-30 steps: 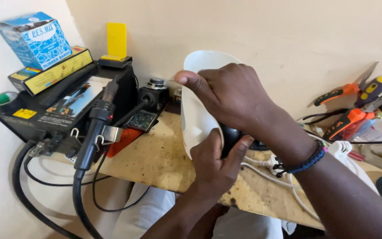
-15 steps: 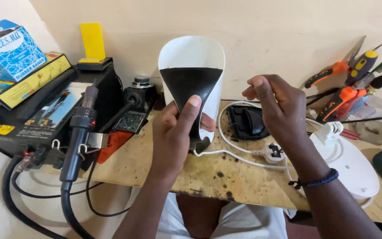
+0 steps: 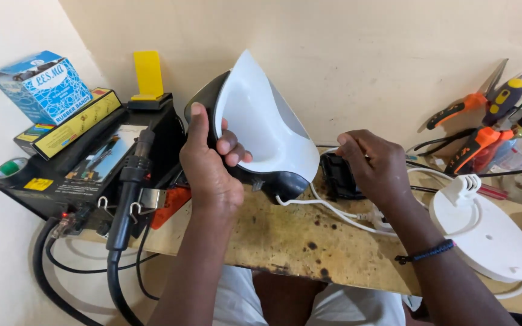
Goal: Assembling the handle and lid of an electric kettle and adjusting internal components on a workbench.
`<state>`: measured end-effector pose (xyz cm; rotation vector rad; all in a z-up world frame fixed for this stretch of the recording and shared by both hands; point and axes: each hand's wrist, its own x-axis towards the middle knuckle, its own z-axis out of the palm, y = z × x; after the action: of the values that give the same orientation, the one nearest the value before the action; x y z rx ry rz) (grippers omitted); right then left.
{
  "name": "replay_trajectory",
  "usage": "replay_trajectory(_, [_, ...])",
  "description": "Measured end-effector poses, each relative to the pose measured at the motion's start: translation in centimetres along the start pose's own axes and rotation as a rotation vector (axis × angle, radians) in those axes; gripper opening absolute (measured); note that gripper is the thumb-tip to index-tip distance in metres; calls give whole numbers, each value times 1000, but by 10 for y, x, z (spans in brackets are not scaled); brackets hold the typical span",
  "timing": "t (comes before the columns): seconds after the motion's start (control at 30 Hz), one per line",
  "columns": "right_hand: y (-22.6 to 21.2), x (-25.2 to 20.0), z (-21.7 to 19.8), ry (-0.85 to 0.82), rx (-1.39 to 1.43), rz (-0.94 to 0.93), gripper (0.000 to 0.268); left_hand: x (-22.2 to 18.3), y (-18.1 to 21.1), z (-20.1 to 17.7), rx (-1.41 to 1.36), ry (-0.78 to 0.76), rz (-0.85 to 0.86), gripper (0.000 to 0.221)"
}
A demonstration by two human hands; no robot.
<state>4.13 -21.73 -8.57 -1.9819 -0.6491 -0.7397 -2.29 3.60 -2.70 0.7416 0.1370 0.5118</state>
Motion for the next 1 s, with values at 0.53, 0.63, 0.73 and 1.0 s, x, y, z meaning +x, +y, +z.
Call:
replay_trajectory(0.53, [-40,1,-11,-314,622,108,64,-1,0,9,-361,-9,-49,53])
replay_trajectory(0.63, [-34,-1,-15,-367,620,105,65,-12,0,14,-366,40,-21,53])
replay_trajectory(0.73, [-23,-2,-18,-392,447,-23,40,-17,0,23,-366,80,0,50])
replay_trajectory(1.0, [-4,-10,-4,-207,212,-244,14,-34,-3,58,-200,54,109,41])
